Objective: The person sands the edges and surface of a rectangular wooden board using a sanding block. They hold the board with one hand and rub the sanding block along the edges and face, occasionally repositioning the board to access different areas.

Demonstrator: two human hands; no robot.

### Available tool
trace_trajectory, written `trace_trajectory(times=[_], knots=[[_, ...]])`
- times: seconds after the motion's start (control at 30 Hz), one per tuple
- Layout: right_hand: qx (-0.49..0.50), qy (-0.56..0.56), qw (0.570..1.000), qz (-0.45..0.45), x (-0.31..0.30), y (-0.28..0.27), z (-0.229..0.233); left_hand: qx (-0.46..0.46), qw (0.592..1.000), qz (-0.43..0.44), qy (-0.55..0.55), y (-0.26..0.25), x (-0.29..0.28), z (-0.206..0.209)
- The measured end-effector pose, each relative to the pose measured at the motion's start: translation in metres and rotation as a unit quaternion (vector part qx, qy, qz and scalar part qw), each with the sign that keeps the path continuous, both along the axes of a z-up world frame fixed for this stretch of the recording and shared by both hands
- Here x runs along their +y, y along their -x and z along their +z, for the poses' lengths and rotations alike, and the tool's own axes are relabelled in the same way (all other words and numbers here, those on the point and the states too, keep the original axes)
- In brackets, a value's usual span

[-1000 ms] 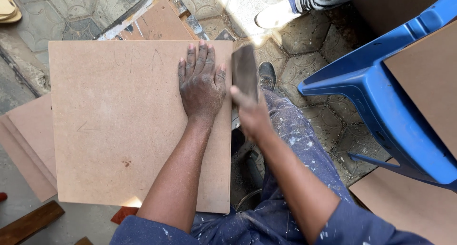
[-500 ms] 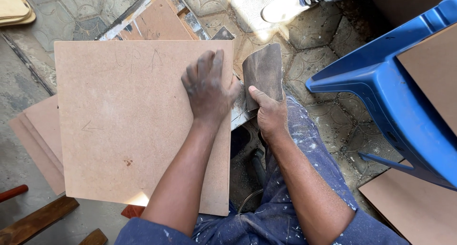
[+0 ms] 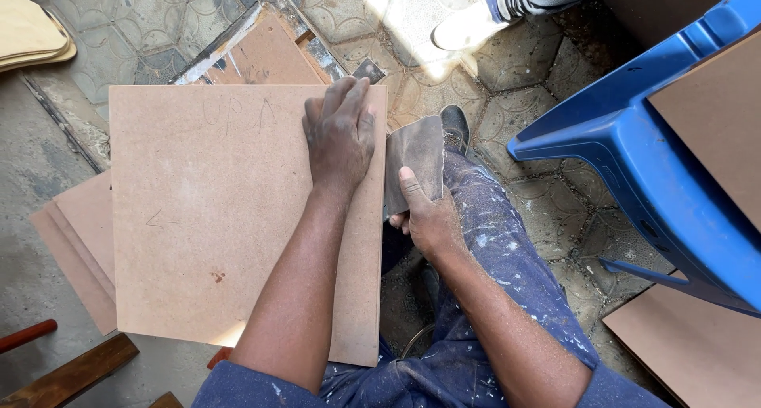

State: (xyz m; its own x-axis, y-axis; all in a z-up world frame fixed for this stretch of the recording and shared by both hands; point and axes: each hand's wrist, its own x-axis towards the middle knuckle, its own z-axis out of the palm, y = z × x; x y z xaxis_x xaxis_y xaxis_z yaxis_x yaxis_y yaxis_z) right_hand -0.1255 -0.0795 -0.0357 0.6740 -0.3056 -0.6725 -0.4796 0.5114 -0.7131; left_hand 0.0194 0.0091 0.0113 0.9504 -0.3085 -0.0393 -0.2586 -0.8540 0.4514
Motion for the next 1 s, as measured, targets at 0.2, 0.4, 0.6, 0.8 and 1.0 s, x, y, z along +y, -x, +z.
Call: trace_trajectory(times=[0.2,0.4,0.6,0.8,1.0], knots=[[-0.042,0.012,0.998,-0.036,0.013,-0.001,-0.003,-0.022,0.996,0.027,-0.085,0.024,0.004,0.003],[0.000,0.081,0.997,0.003,0.010,-0.008,-0.013,-0.017,0.993,0.016,-0.116,0.020,0.005,-0.008],[-0.003,0.125,0.989,0.081,-0.001,-0.024,0.037,-0.102,0.988,0.018,-0.113,-0.003,-0.001,-0.031],[-0.050,0.190,0.973,0.121,-0.016,-0.064,0.033,-0.053,0.996,0.000,-0.076,-0.004,-0.004,-0.022],[-0.118,0.344,0.916,0.171,-0.016,-0.065,0.066,-0.081,0.994,-0.019,-0.072,-0.006,-0.002,-0.022]])
